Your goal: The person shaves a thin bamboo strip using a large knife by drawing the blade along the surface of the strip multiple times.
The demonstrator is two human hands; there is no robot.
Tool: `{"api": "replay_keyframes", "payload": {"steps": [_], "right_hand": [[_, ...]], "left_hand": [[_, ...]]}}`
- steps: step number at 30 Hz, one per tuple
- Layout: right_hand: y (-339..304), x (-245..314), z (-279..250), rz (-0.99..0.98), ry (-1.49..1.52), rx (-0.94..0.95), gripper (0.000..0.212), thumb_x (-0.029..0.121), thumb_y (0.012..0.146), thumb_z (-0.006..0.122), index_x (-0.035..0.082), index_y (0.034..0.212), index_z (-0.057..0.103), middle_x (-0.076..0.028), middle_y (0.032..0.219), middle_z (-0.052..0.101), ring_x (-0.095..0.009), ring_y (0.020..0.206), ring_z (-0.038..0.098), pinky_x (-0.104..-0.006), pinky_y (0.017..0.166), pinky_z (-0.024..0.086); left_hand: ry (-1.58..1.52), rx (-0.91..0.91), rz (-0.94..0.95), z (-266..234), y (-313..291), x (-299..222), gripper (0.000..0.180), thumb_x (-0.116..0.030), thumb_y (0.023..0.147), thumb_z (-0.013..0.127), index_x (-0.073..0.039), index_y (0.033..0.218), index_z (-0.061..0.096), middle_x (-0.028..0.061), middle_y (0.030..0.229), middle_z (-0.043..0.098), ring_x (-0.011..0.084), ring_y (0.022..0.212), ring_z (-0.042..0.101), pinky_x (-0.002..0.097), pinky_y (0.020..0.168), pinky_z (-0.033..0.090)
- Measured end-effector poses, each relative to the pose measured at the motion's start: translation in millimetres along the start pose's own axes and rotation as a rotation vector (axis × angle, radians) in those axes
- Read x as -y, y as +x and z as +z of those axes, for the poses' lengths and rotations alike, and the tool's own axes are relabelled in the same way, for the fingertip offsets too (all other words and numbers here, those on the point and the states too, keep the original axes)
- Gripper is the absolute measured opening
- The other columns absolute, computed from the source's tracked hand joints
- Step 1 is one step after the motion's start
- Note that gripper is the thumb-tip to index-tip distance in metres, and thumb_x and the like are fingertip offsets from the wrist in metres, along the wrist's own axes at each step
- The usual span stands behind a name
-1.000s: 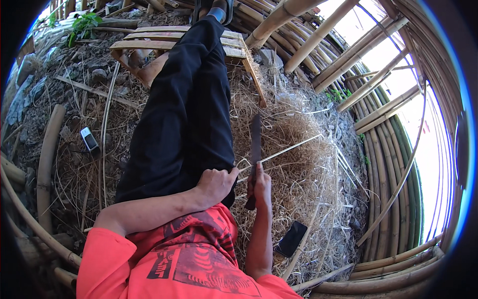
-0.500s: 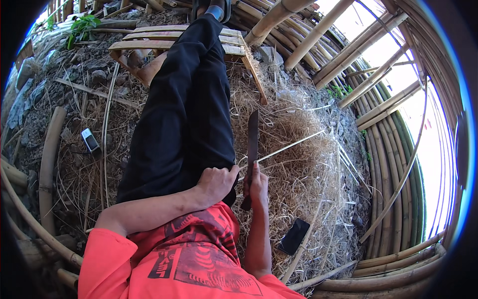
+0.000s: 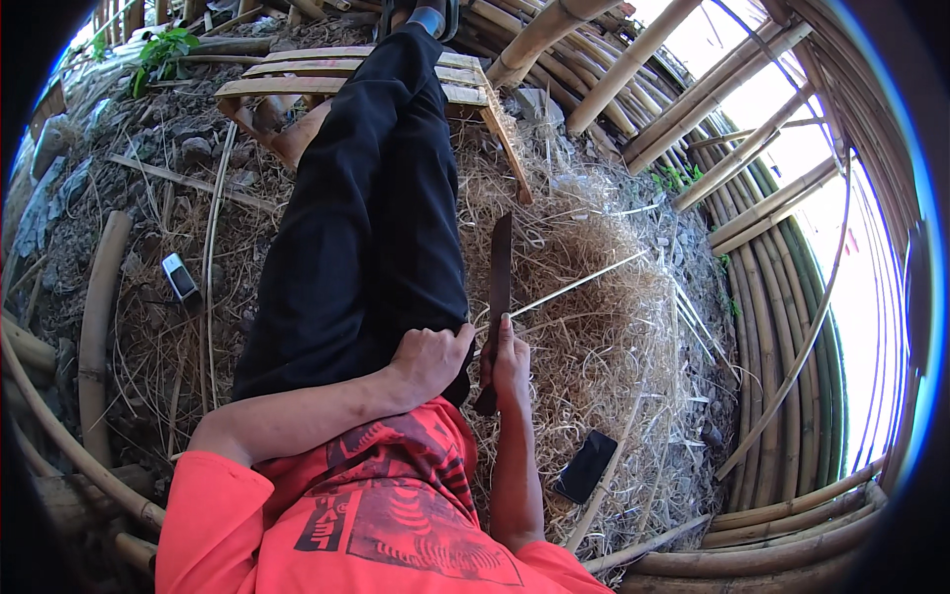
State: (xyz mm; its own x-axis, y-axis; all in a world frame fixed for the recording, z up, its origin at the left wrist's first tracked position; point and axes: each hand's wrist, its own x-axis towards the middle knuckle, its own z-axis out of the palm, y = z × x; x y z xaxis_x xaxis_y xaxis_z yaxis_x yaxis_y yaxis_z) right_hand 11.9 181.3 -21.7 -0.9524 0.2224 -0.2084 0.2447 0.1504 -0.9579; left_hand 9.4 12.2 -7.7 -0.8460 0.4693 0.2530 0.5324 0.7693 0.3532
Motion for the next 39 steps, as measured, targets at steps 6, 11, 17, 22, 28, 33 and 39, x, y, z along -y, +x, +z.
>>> {"api": "replay_keyframes", "payload": {"steps": [6, 11, 17, 22, 28, 33, 39], "right_hand": [[-3.7, 7.3, -0.8, 0.039, 0.012, 0.025, 0.066, 0.062, 0.102, 0.041, 0.005, 0.069, 0.054, -0.001, 0.048, 0.044, -0.012, 0.036, 0.042, -0.0273, 0.035, 0.035], [-3.5, 4.5, 0.7, 0.067, 0.078, 0.0, 0.065, 0.06, 0.102, 0.041, 0.005, 0.07, 0.054, 0.0, 0.049, 0.045, -0.011, 0.037, 0.043, -0.0273, 0.036, 0.036], [-6.0, 10.7, 0.1, 0.093, 0.079, -0.022, 0.066, 0.06, 0.103, 0.041, 0.005, 0.071, 0.056, 0.0, 0.048, 0.045, -0.011, 0.037, 0.043, -0.0278, 0.036, 0.037], [-3.2, 4.4, -3.0, 0.116, 0.115, -0.029, 0.067, 0.064, 0.101, 0.041, 0.006, 0.07, 0.053, -0.001, 0.048, 0.044, -0.013, 0.036, 0.043, -0.0295, 0.035, 0.037], [-10.3, 5.8, 2.3, 0.117, 0.192, -0.071, 0.065, 0.064, 0.1, 0.043, 0.006, 0.072, 0.052, 0.0, 0.05, 0.044, -0.013, 0.038, 0.044, -0.028, 0.036, 0.036], [-5.1, 6.1, -0.9, 0.094, 0.136, 0.008, 0.066, 0.064, 0.1, 0.042, 0.006, 0.071, 0.053, -0.001, 0.049, 0.043, -0.012, 0.038, 0.043, -0.0282, 0.036, 0.037], [-10.2, 5.5, 1.5, 0.081, 0.103, 0.022, 0.069, 0.065, 0.1, 0.042, 0.004, 0.07, 0.055, 0.0, 0.05, 0.045, -0.011, 0.039, 0.043, -0.0282, 0.037, 0.036]], "left_hand": [[-0.011, -0.023, -0.005, -4.5, 0.1, -3.3, 0.013, -0.012, 0.092, 0.053, -0.009, 0.104, 0.058, 0.0126, 0.07, 0.069, 0.0302, 0.063, 0.072, 0.0421, 0.054, 0.058], [-0.008, -0.003, -0.009, -3.2, 0.9, -2.4, 0.01, -0.013, 0.093, 0.053, -0.009, 0.101, 0.057, 0.0129, 0.07, 0.069, 0.0308, 0.063, 0.072, 0.043, 0.054, 0.058], [-0.029, -0.001, -0.013, -1.6, 0.1, -0.7, 0.009, -0.014, 0.095, 0.051, -0.009, 0.101, 0.057, 0.0135, 0.07, 0.069, 0.0313, 0.063, 0.072, 0.0432, 0.054, 0.057], [-0.03, -0.016, -0.01, -3.5, -0.3, -2.2, 0.009, -0.014, 0.096, 0.051, -0.008, 0.099, 0.057, 0.0132, 0.069, 0.069, 0.0313, 0.063, 0.072, 0.0429, 0.053, 0.057], [-0.038, -0.039, -0.011, -0.6, 0.7, -0.6, 0.009, -0.016, 0.096, 0.051, -0.008, 0.096, 0.057, 0.0132, 0.069, 0.069, 0.0309, 0.062, 0.071, 0.0422, 0.053, 0.057], [-0.035, -0.036, -0.015, -3.2, -0.1, -1.6, 0.009, -0.015, 0.096, 0.051, -0.007, 0.095, 0.057, 0.0132, 0.068, 0.069, 0.0306, 0.062, 0.071, 0.0417, 0.053, 0.057], [-0.041, -0.03, -0.011, -0.3, -0.3, -0.2, 0.01, -0.015, 0.095, 0.052, -0.007, 0.094, 0.057, 0.0133, 0.068, 0.069, 0.0308, 0.062, 0.072, 0.0417, 0.052, 0.057]]}}
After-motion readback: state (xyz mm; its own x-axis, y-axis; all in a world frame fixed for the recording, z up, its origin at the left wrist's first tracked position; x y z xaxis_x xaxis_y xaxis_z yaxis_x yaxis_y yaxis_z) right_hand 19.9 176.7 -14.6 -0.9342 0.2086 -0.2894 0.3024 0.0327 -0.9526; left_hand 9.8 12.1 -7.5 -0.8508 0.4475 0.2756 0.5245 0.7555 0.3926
